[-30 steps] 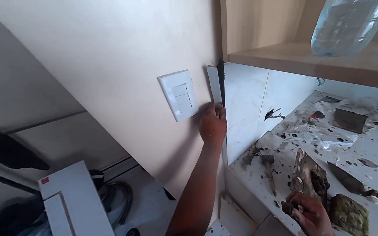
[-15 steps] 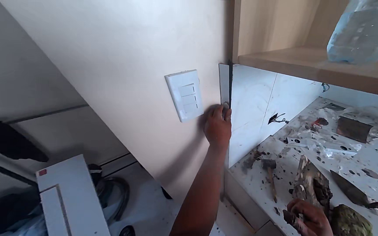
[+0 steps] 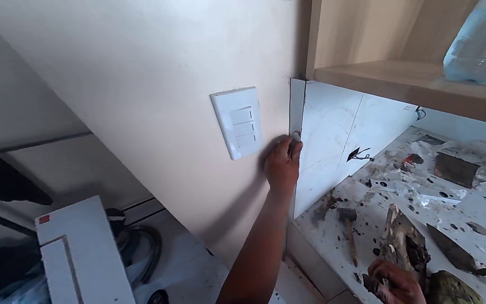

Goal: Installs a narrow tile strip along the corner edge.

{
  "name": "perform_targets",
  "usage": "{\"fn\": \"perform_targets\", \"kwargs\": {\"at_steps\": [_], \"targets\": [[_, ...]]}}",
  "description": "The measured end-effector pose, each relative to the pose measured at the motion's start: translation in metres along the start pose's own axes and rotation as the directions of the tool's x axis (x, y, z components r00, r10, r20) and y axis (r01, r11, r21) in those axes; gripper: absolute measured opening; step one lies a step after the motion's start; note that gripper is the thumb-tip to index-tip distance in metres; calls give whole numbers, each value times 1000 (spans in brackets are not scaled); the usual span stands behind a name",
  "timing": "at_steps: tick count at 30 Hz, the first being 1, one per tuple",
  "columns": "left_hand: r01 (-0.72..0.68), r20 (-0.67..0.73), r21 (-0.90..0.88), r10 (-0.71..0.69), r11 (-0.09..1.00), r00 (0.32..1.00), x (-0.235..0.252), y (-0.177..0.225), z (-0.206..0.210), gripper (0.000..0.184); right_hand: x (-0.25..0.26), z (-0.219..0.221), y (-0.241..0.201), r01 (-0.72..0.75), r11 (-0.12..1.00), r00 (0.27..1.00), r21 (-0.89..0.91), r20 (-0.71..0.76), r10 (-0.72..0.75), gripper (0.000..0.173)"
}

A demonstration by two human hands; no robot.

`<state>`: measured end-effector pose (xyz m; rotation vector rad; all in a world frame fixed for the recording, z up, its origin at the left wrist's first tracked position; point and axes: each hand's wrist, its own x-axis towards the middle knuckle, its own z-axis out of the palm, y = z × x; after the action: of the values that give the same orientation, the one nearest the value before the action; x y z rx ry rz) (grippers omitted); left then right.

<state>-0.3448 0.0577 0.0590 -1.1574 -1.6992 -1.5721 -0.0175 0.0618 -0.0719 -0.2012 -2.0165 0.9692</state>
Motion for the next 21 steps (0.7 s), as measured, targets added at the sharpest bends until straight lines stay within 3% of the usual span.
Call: {"fn": "perform_targets", "kwargs": {"at_steps": [6,15,21], "targets": [[53,105,-3,-53,999,993,8,6,-9,30,8,13,9,16,1000,1000,9,5,-16,34],[93,147,-45,-85,995,986,-3,-4,-6,31,22,37,6,49,995,999,84,14,-51,35],[76,112,-84,-66,994,992,-16,-13,2,32,9,38,0,-59,996,998,69,-19,61,34]]}}
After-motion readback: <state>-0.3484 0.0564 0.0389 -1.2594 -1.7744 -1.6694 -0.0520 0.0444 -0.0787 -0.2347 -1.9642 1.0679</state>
